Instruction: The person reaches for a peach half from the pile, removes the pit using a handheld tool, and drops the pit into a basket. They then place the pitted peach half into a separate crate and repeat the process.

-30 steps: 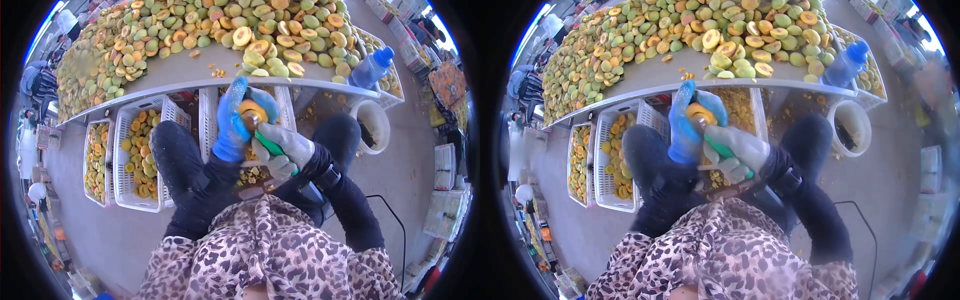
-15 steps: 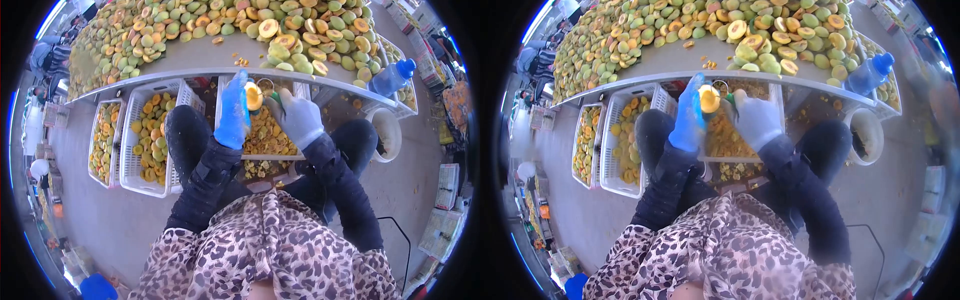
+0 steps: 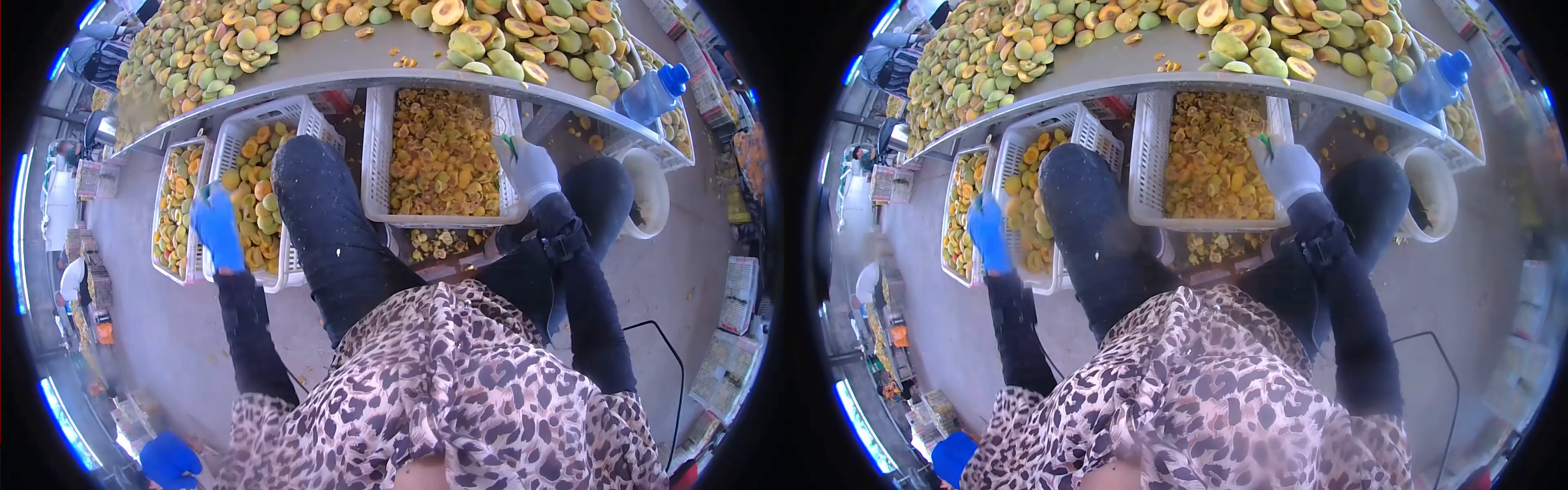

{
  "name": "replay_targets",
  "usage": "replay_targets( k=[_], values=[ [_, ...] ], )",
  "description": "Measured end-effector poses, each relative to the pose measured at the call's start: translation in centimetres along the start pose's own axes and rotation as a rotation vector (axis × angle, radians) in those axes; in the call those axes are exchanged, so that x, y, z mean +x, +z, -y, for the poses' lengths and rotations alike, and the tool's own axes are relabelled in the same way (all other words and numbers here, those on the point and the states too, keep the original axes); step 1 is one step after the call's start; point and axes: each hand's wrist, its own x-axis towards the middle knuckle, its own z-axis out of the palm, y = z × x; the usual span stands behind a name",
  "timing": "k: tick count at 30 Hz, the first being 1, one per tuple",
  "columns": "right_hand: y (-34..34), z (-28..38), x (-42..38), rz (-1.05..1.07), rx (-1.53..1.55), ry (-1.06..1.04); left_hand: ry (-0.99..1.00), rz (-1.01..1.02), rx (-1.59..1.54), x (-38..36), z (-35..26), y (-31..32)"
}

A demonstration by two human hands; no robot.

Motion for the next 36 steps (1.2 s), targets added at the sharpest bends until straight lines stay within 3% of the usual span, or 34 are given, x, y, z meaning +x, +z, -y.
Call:
replay_targets(
  k=[1, 3, 4, 5, 6, 7, 8, 10, 11, 13, 14, 15, 17, 18, 21, 23, 24, 25, 27, 36],
  values=[
    [0.4, -0.3, -0.3, -0.057, 0.085, 0.011, -0.142, 0.063, -0.209, -0.7, 0.1, -1.3],
    [1.1, -0.8, -0.1, -0.108, 0.212, 0.006, -0.267, 0.024, -0.861, -4.3, -8.6, -3.6],
    [1.5, -0.9, 0.0, -0.163, 0.341, -0.004, 0.175, 0.156, -0.396, -5.6, -12.0, -4.9],
    [1.1, -0.2, -0.1, -0.159, 0.348, -0.007, 0.29, 0.264, -0.748, -7.2, -16.0, -5.7],
    [0.0, 1.1, -0.2, -0.053, 0.512, 0.063, 0.406, 0.473, -0.848, -9.1, -18.1, -3.7],
    [-0.9, 2.1, -0.2, 0.057, 0.67, 0.132, 0.397, 0.857, -0.733, -11.5, -19.8, -1.9],
    [-1.0, 2.2, -0.1, 0.101, 0.743, 0.06, 0.178, 1.196, -0.601, -12.7, -22.3, -0.8],
    [-2.5, 3.4, 0.5, 0.08, 0.797, -0.022, 0.787, 1.411, -0.183, -17.1, -22.6, 6.5],
    [-3.2, 4.0, 0.6, 0.061, 0.856, -0.087, 0.781, 1.438, -0.173, -17.3, -22.7, 6.7],
    [-5.3, 4.6, 1.6, 0.101, 0.896, -0.149, 0.867, 1.809, -0.072, -17.5, -23.1, 6.8],
    [-5.9, 4.8, 2.2, 0.103, 0.904, -0.147, 0.937, 1.979, -0.278, -19.1, -21.9, 8.9],
    [-6.1, 4.8, 2.7, 0.113, 0.909, -0.125, 0.934, 2.003, -0.279, -20.2, -21.1, 10.1],
    [-6.0, 4.6, 3.5, 0.062, 0.93, -0.243, 0.74, 2.147, -0.526, -21.9, -19.4, 11.9],
    [-5.3, 4.0, 3.9, 0.049, 0.938, -0.267, 0.496, 2.316, -0.848, -23.4, -18.1, 12.9],
    [-4.7, 2.7, 3.9, 0.224, 0.987, -0.067, 0.49, 2.335, -0.639, -21.9, -18.7, 11.0],
    [-4.8, 2.6, 4.7, 0.359, 0.92, -0.038, 0.279, 2.429, -0.882, -22.8, -17.8, 11.5],
    [-4.3, 2.1, 3.4, 0.384, 0.977, -0.025, 0.583, 2.367, -0.64, -27.0, -13.0, 14.3],
    [-3.4, 1.3, 5.4, 0.377, 1.024, -0.047, 0.47, 2.389, -0.692, -25.1, -13.4, 13.9],
    [-3.7, 0.9, 6.9, 0.609, 0.857, 0.013, 0.323, 2.401, -0.741, -21.0, -15.8, 12.0],
    [-5.0, 3.6, 6.9, 0.598, 1.064, -0.11, 0.473, 2.047, -0.743, -15.7, -22.3, 12.1]
  ],
)
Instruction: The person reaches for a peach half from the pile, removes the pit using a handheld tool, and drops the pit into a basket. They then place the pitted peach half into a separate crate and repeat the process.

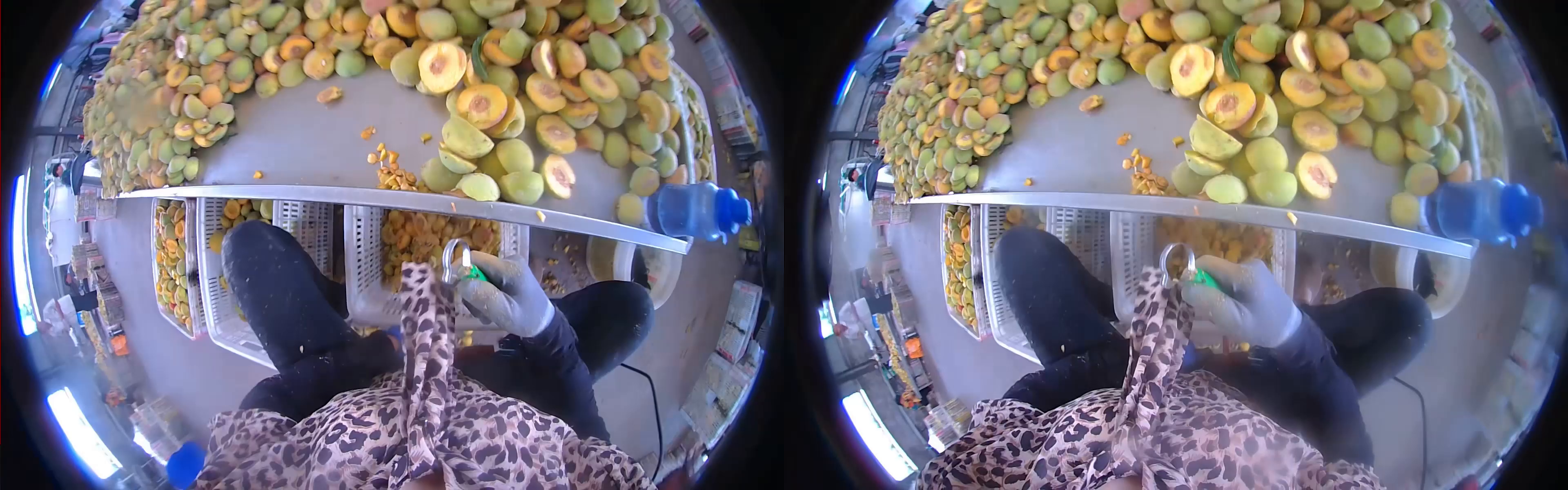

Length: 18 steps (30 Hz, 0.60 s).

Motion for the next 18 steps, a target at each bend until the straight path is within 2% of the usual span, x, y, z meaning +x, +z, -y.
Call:
replay_targets(
  k=[3, 5, 7, 9, 11, 12, 14, 16, 18],
  values=[
    [0.9, -0.6, -0.9, -0.013, 0.038, 0.031, 0.034, -0.16, 0.206, -0.6, -3.8, -0.2],
    [0.9, -3.2, -1.5, -0.141, -0.169, -0.048, 0.054, -0.297, 0.369, -1.4, -8.3, 0.2],
    [0.9, -2.3, -3.4, -0.245, -0.005, 0.073, 0.077, -0.404, 0.469, -1.9, -10.6, 0.5],
    [0.1, -3.3, -3.8, -0.315, 0.019, -0.008, 0.166, -0.475, 0.52, -2.7, -11.0, 0.0],
    [-1.1, -6.4, -3.3, -0.705, -0.392, -0.105, 0.303, -0.736, 0.818, -4.0, -12.0, -0.1],
    [-1.2, -7.7, -3.7, -0.703, -0.393, -0.13, 0.302, -0.755, 0.835, -4.1, -11.9, 0.1],
    [-2.1, -9.7, -4.2, -1.026, -0.959, 0.022, 0.252, -0.877, 0.547, -3.9, -11.7, -0.6],
    [-3.9, -12.2, -4.8, -1.038, -0.881, 0.029, 0.274, -0.958, 0.471, -4.6, -12.5, 0.2],
    [-2.9, -10.7, -5.8, -0.959, -0.696, 0.09, 0.277, -1.031, 0.363, -5.8, -13.3, 1.0]
  ],
)
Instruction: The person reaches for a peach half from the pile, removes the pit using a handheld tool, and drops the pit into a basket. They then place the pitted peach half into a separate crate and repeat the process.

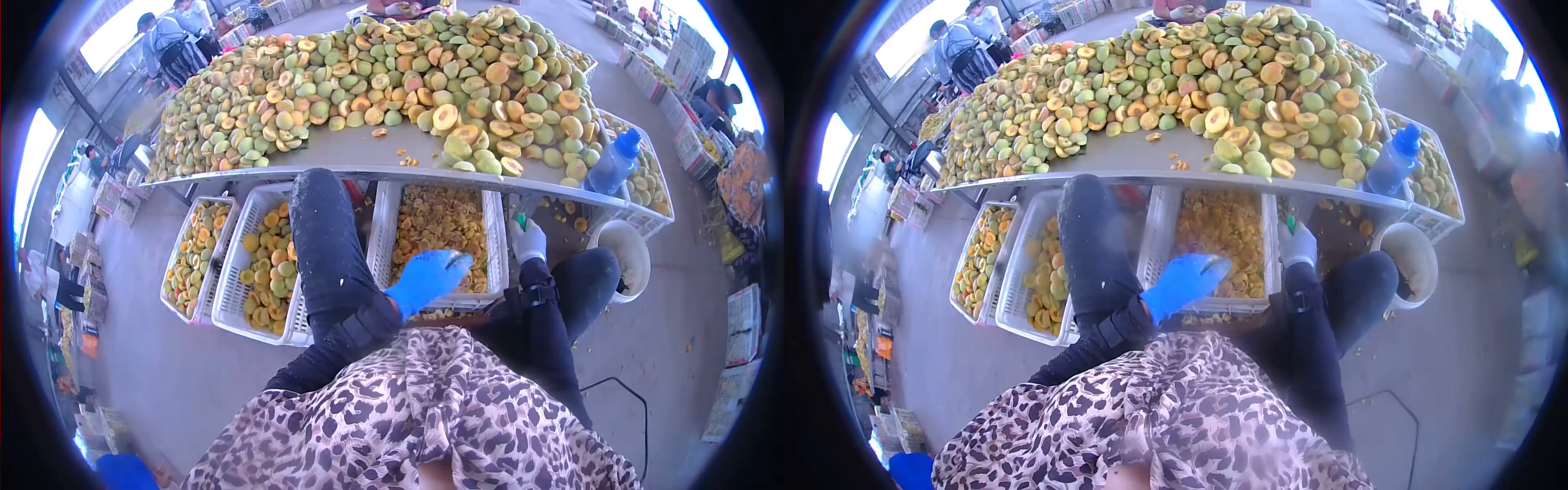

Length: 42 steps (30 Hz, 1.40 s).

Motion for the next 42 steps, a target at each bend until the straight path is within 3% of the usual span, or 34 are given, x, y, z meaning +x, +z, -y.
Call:
replay_targets(
  k=[1, 3, 5, 7, 8, 11, 14, 16, 17, 19, 21, 23, 24, 27, 28, 30, 31, 33, 35, 37, 38, 39, 41, 42],
  values=[
    [-0.3, 0.9, -0.4, 0.0, -0.003, -0.01, -0.061, -0.067, -0.123, 0.0, -0.3, -0.8],
    [-0.5, 2.4, -1.1, 0.146, 0.341, 0.107, -0.106, -0.13, -0.248, 1.3, 0.2, -2.5],
    [-0.1, 3.6, -2.9, 0.142, 0.495, 0.116, 0.086, -0.492, -0.32, 3.7, 2.1, -4.2],
    [0.9, 3.3, -3.2, 0.143, 0.323, -0.098, 0.011, -0.497, -0.2, 7.2, 3.4, -7.0],
    [0.5, 4.9, -3.8, 0.117, 0.321, -0.133, 0.106, -0.57, -0.142, 9.7, 5.7, -7.5],
    [-1.1, 8.3, -5.0, 0.134, 0.294, -0.151, 0.026, -0.534, -0.148, 16.9, 7.9, -9.8],
    [-0.9, 9.0, -4.8, 0.178, 0.107, -0.223, 0.165, -0.527, -0.176, 22.6, 9.9, -8.9],
    [-0.2, 8.9, -4.4, 0.219, 0.082, -0.186, 0.138, -0.238, -0.085, 24.8, 9.1, -7.3],
    [0.1, 8.9, -3.9, 0.254, 0.065, -0.172, 0.132, -0.232, -0.099, 25.3, 8.0, -6.7],
    [0.4, 9.7, -3.3, 0.271, 0.026, -0.179, -0.184, -0.027, 0.162, 25.1, 5.9, -5.6],
    [0.9, 9.7, -2.6, 0.265, -0.115, -0.28, -0.193, -0.098, 0.155, 26.1, 6.4, -4.4],
    [0.9, 9.4, -2.0, 0.281, -0.133, -0.274, -0.252, -0.14, -0.148, 26.6, 7.3, -4.3],
    [0.7, 9.6, -1.6, 0.276, -0.115, -0.285, -0.265, -0.136, -0.152, 26.2, 8.1, -4.6],
    [0.4, 10.6, 0.2, 0.249, 0.041, -0.302, -0.347, -0.226, -1.279, 23.9, 11.1, -6.8],
    [0.3, 11.2, 0.7, 0.218, 0.169, -0.305, -0.371, -0.235, -1.272, 23.1, 11.4, -6.7],
    [0.1, 14.5, 2.0, 0.322, 0.376, -0.219, -0.243, -0.49, -1.697, 21.4, 11.2, -6.7],
    [0.1, 16.6, 2.3, 0.367, 0.417, -0.175, -0.253, -0.511, -1.686, 19.9, 10.1, -7.3],
    [1.5, 18.6, 2.1, 0.361, 0.392, -0.231, 0.041, -0.641, -0.273, 15.9, 5.5, -9.2],
    [2.1, 19.4, 1.7, 0.345, 0.351, -0.291, -0.012, -0.615, -0.339, 14.0, 3.9, -9.7],
    [2.3, 19.6, 0.7, 0.237, 0.3, -0.427, 0.205, -0.654, -0.402, 12.8, 4.7, -9.4],
    [1.7, 20.1, 0.1, 0.365, 0.391, -0.221, 0.203, -0.626, -0.707, 12.4, 4.8, -9.3],
    [1.8, 20.1, -0.5, 0.367, 0.391, -0.22, 0.201, -0.627, -0.707, 12.1, 4.7, -9.5],
    [1.7, 20.1, -1.5, 0.401, 0.433, -0.26, -0.129, -0.412, -1.865, 11.9, 3.9, -10.2],
    [1.7, 20.2, -2.0, 0.393, 0.419, -0.277, -0.132, -0.408, -1.87, 11.8, 3.8, -10.3]
  ],
)
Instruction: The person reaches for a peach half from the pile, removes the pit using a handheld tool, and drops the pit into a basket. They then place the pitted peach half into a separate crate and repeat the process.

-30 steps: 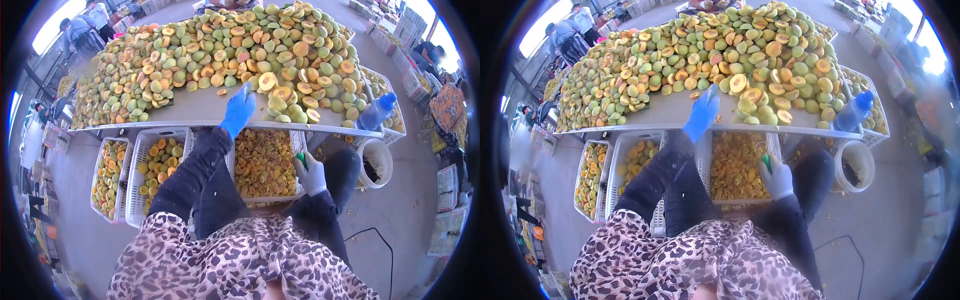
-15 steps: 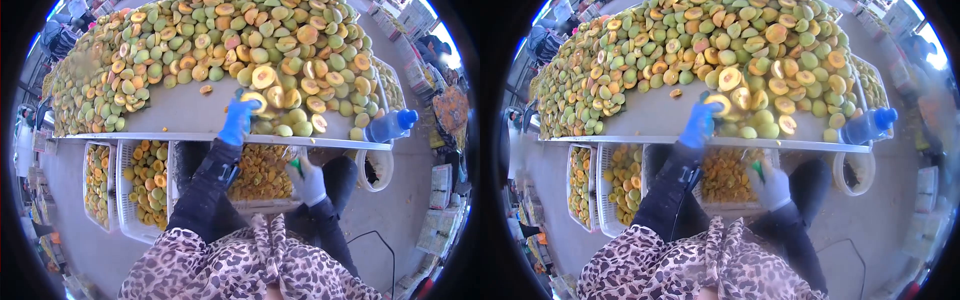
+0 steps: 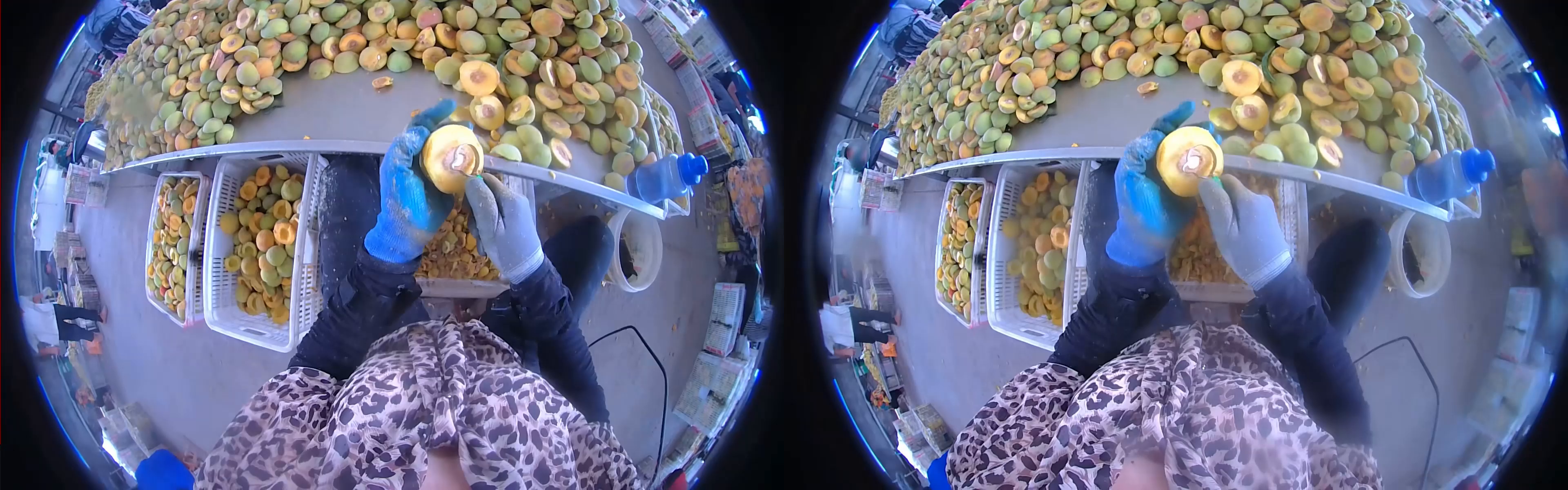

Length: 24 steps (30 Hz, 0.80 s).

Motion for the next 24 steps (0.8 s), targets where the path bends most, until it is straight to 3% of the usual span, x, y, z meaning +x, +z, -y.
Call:
replay_targets(
  k=[4, 6, 7, 9, 13, 15, 18, 20, 21, 23, 24],
  values=[
    [0.1, 1.1, -0.9, 0.017, -0.148, -0.037, 0.093, 0.16, 0.32, -1.2, -0.2, 0.5],
    [0.0, 1.2, -1.3, -0.001, -0.307, -0.232, 0.141, 0.188, 0.46, -1.7, -0.3, 0.4],
    [-0.3, 1.2, -1.4, -0.001, -0.311, -0.23, 0.183, 0.248, 0.578, -1.7, -0.4, 0.1],
    [-1.0, 1.0, -1.5, 0.204, -0.135, 0.008, 0.225, 0.308, 0.691, -1.9, -0.7, -0.1],
    [-2.0, 0.8, -2.1, 0.349, 0.055, 0.206, 0.212, 0.343, 0.752, -1.9, -0.4, 0.5],
    [-2.0, 1.9, -2.7, 0.412, 0.368, 0.41, 0.232, 0.318, 0.783, -2.1, 0.3, 0.8],
    [-2.4, 2.1, -2.8, 0.374, 0.237, 0.329, 0.364, 0.209, 0.569, -2.5, 1.6, 1.0],
    [-3.5, 1.8, -2.8, 0.404, 0.213, 0.355, 0.103, 0.327, 0.539, -2.8, 1.3, 1.1],
    [-4.1, 1.6, -2.9, 0.446, 0.178, 0.375, 0.095, 0.329, 0.538, -2.6, 1.4, 0.8],
    [-3.5, 1.1, -3.3, 0.427, 0.227, 0.37, 0.335, 0.482, 0.799, -2.0, 1.5, 0.2],
    [-3.3, 1.0, -3.3, 0.42, 0.269, 0.354, 0.188, 0.309, 0.72, -2.4, 1.4, 0.8]
  ],
)
